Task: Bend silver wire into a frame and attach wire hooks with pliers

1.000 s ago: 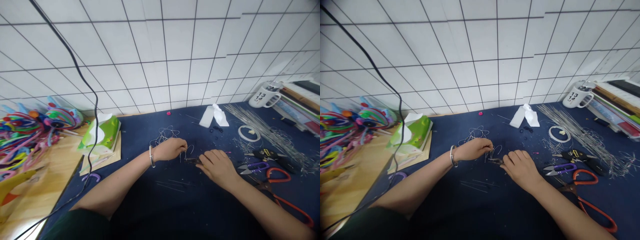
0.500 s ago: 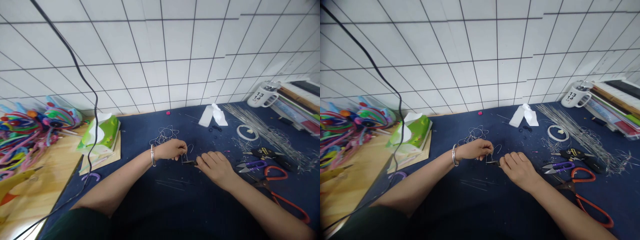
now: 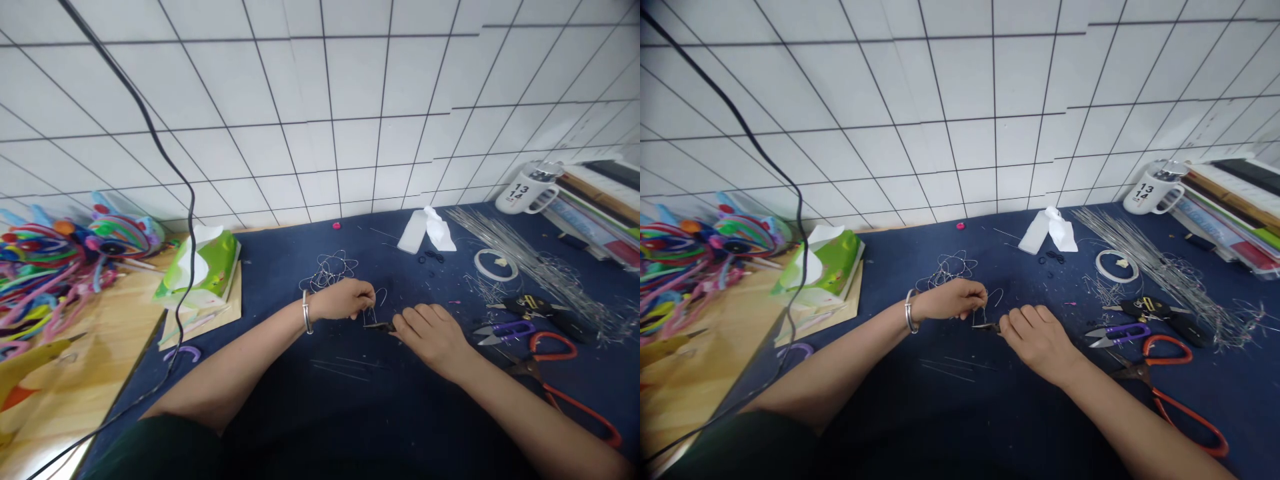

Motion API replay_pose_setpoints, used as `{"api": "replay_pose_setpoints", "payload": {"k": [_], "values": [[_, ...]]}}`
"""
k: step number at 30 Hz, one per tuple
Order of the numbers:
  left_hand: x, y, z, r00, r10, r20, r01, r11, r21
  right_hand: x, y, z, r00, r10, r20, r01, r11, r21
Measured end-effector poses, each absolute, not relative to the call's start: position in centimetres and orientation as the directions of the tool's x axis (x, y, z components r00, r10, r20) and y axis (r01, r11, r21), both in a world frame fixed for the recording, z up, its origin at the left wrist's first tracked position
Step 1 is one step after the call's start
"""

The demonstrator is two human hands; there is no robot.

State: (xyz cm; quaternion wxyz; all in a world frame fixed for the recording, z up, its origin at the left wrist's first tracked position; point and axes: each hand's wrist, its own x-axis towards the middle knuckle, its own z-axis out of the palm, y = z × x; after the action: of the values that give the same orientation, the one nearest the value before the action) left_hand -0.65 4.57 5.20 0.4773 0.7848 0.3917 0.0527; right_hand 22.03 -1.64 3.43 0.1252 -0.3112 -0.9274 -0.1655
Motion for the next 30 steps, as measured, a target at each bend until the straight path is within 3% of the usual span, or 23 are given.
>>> {"api": "replay_pose_setpoints", "payload": {"k": [8, 14, 30], "values": [[0.1, 3.9, 5.8, 0.693, 0.721, -0.013, 0.56, -0.526, 0.64, 21.6, -1.7, 3.3, -0.749, 0.578, 0.323, 0.653, 0.727, 0.212], [0.4, 3.3, 5.7, 0.67, 0.734, 0.106, 0.604, -0.623, 0.496, 21.6, -1.8, 3.1, -0.699, 0.633, 0.332, 0.702, 0.697, 0.147], [0.6, 2.6, 5.7, 0.735, 0.655, 0.176, 0.587, -0.744, 0.319, 21.6, -2.6, 2.8, -0.616, 0.75, 0.242, 0.781, 0.621, 0.065]]}}
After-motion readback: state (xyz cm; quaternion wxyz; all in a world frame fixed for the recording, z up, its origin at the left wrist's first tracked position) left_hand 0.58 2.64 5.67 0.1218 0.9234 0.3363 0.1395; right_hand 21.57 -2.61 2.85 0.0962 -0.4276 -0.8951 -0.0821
